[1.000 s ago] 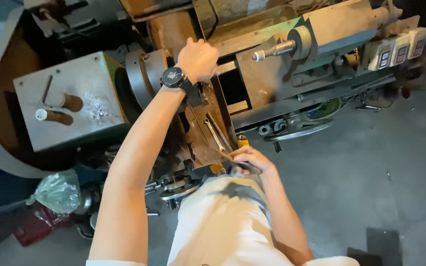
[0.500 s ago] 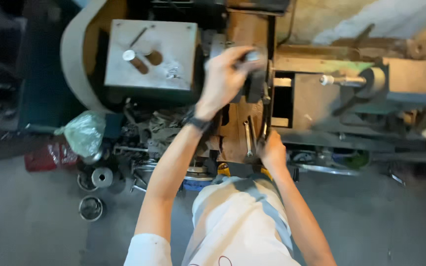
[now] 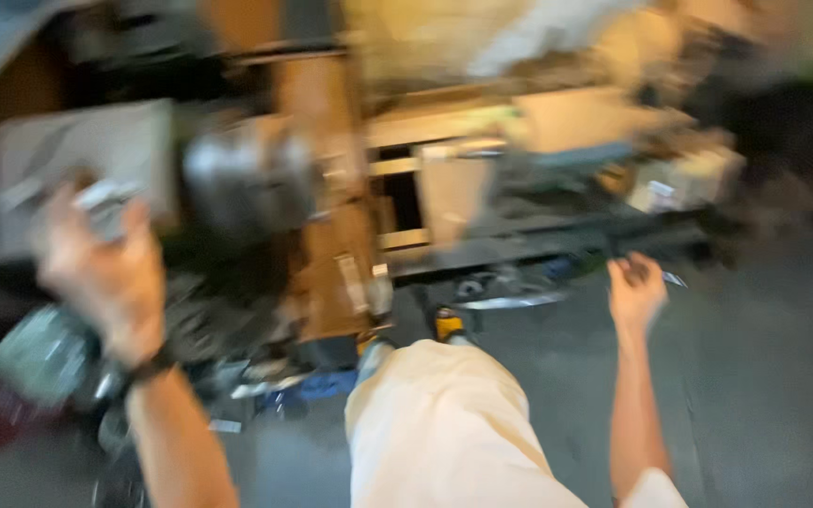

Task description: The person operates a metal lathe to machine a cylindrical metal part. They use a file to smooth the surface of the rotating workpiece, then stop the machine to wipe the part with a cloth. The person restarts the lathe and continues filing the metal part before removing it and wiping it clean.

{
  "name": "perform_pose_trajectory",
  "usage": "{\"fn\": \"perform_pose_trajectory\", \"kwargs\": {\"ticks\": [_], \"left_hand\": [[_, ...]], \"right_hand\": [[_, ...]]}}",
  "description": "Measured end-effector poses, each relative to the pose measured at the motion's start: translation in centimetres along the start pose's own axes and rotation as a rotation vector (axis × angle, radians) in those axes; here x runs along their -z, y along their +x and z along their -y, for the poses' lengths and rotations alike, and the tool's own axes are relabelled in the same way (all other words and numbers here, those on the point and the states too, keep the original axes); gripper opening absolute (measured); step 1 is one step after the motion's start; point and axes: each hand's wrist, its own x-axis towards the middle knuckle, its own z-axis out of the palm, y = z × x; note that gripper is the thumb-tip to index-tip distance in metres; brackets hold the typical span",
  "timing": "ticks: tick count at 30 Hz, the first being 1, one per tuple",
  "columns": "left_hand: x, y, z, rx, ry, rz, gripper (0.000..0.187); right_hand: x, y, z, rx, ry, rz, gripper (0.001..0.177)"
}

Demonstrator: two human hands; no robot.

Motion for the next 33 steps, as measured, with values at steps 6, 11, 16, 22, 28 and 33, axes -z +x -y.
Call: {"fn": "perform_pose_trajectory", "kwargs": {"ticks": [6,11,16,22,28,33], "left_hand": [[-4.7,-6.6,-14.1,0.044,-0.32,-0.046,0.009],[-9.0,-16.4,-22.9,0.321,-0.564,0.354,0.021],[-11.6,-27.8,-24.4,0.389,-0.641,0.698,0.025],[-12.1,-46.4,-16.7,1.118,-0.03,0.942,0.036],[-10.9,-57.9,-13.8,1.226,0.104,1.237,0.034],[-11.1,-60.2,-13.4,0.74,0.097,1.423,0.027]], "right_hand": [[3.6,6.8,1.1,0.141,-0.404,-0.11,0.077],[1.9,9.9,2.0,0.286,-0.496,0.007,0.083],[0.6,11.9,2.4,0.423,-0.573,-0.051,0.077],[0.2,12.3,1.9,0.43,-0.606,-0.099,0.067],[1.3,13.0,1.9,0.393,-0.542,-0.054,0.08],[1.3,10.9,4.8,0.699,-0.223,-0.12,0.027]]}}
